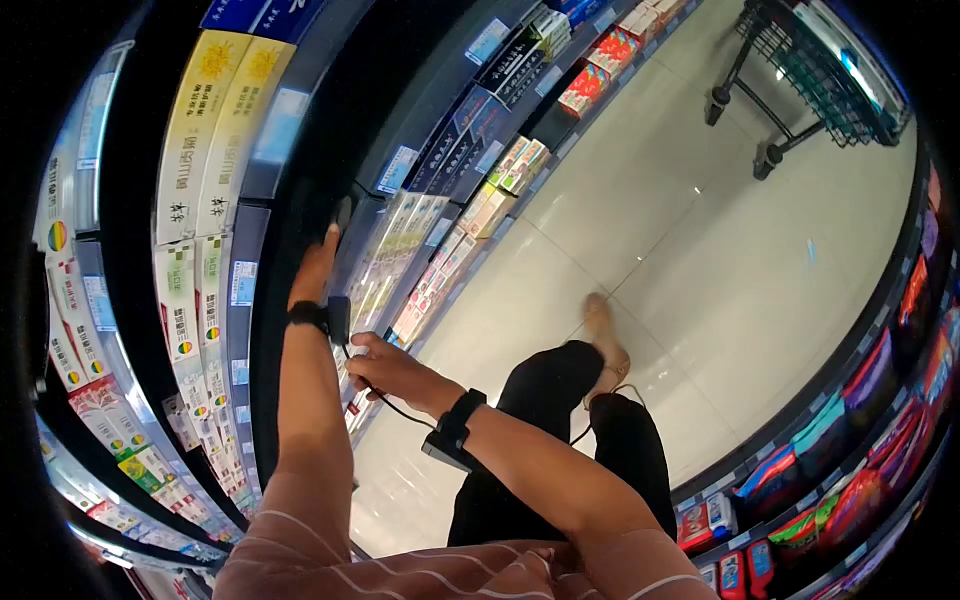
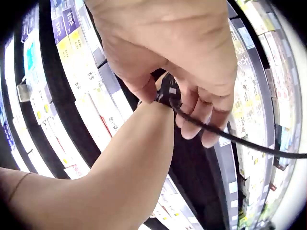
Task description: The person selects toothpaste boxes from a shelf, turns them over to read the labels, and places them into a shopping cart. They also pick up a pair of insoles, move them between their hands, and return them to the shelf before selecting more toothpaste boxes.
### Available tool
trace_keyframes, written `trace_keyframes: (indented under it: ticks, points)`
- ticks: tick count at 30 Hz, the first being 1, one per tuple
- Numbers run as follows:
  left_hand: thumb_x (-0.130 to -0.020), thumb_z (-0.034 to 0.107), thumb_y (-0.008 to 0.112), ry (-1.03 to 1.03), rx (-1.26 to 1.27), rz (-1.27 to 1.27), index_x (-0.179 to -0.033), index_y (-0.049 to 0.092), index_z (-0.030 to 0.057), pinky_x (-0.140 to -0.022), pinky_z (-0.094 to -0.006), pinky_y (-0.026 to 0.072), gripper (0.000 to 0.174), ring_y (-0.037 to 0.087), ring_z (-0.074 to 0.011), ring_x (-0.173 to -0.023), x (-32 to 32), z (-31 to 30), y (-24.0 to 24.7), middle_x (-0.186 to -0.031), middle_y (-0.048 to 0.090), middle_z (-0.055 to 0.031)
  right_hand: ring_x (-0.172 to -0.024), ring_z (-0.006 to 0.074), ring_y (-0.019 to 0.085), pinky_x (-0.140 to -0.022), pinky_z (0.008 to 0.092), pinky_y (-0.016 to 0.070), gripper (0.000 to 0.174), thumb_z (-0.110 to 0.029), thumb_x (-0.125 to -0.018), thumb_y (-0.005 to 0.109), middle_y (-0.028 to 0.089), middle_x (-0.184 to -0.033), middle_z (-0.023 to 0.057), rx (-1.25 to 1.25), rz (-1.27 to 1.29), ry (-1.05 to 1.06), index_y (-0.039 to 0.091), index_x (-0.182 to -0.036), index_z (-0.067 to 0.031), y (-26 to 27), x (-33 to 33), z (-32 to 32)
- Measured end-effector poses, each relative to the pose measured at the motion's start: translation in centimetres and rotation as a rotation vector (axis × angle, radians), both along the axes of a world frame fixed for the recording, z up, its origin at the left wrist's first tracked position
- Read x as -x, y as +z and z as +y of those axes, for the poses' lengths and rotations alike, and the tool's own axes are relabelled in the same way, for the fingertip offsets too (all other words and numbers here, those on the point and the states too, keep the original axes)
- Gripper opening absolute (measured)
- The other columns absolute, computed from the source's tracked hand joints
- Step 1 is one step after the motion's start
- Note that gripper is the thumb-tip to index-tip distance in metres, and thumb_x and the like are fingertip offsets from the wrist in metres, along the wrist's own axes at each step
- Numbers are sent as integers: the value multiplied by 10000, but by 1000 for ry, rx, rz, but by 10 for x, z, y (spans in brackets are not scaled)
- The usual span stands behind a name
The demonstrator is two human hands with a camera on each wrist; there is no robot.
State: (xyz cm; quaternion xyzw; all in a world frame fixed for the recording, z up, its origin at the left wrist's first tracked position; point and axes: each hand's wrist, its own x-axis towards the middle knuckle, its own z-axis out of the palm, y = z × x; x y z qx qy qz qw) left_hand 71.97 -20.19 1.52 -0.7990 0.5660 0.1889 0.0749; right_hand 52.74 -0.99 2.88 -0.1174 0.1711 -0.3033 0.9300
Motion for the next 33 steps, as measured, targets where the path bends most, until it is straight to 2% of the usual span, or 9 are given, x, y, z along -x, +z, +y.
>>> trace_keyframes:
  ticks: [7,13,16,19,20,23,26,29,33]
  points:
    - [-901,713,470,-420,110,174,-1531,312,2,-1222,-420,186,963,168,-336,-1518,52,-92,-6,-1631,194,-210,-884,140,622,-723,287,548,561,-228,-963,629,596,-988,58,80,142,-339,405,-1448,-58,-24,-31,-20]
    - [-926,680,477,-540,316,400,-1528,322,10,-1227,-434,160,914,180,-360,-1510,-87,-169,-90,-1618,239,-201,-983,160,620,-825,313,535,515,-159,-992,572,593,-1062,67,73,144,-278,385,-1449,-11,-21,-84,-17]
    - [-973,562,500,-589,618,60,-1450,474,41,-1189,-431,256,707,399,-362,-1399,-132,-87,-26,-1504,457,-186,-960,155,625,-805,301,536,510,-181,-994,567,620,-1019,78,103,108,-183,399,-1429,26,-30,-134,3]
    - [-1066,480,305,-385,440,-26,-1542,342,83,-1235,-400,143,621,238,-293,-1499,-249,-30,-53,-1614,286,-141,-917,159,632,-761,296,545,532,-227,-976,592,628,-982,93,93,146,-14,435,-1394,63,-15,-159,27]
    - [-1045,446,411,-265,541,-77,-1424,500,28,-1144,-395,325,571,427,-348,-1373,-239,3,-33,-1476,492,-167,-894,165,638,-739,299,549,539,-257,-964,606,636,-978,99,90,141,45,464,-1376,60,-15,-167,35]
    - [-1027,558,347,-200,351,-216,-1555,307,81,-1234,-406,137,713,210,-317,-1506,-295,35,-43,-1639,225,-128,-905,175,654,-739,292,551,494,-269,-958,609,655,-1011,109,116,138,106,515,-1325,49,-9,-183,62]
    - [-1003,605,358,-288,270,-181,-1541,333,70,-1230,-411,142,759,203,-325,-1508,-273,32,-38,-1637,220,-149,-903,170,657,-757,286,551,438,-237,-979,592,654,-1011,101,95,155,61,519,-1305,45,0,-179,75]
    - [-976,625,372,-212,90,-99,-1487,408,38,-1190,-459,227,779,320,-386,-1447,-143,10,-11,-1565,343,-221,-927,164,649,-818,292,540,401,-219,-1002,566,644,-1020,95,89,176,17,498,-1311,28,-1,-173,89]
    - [-990,606,296,-437,-14,461,-1517,338,-1,-1227,-413,142,805,178,-352,-1512,-39,10,1,-1584,292,-242,-944,155,630,-882,298,520,412,-194,-1001,549,633,-1052,87,59,201,-113,456,-1348,10,3,-163,106]
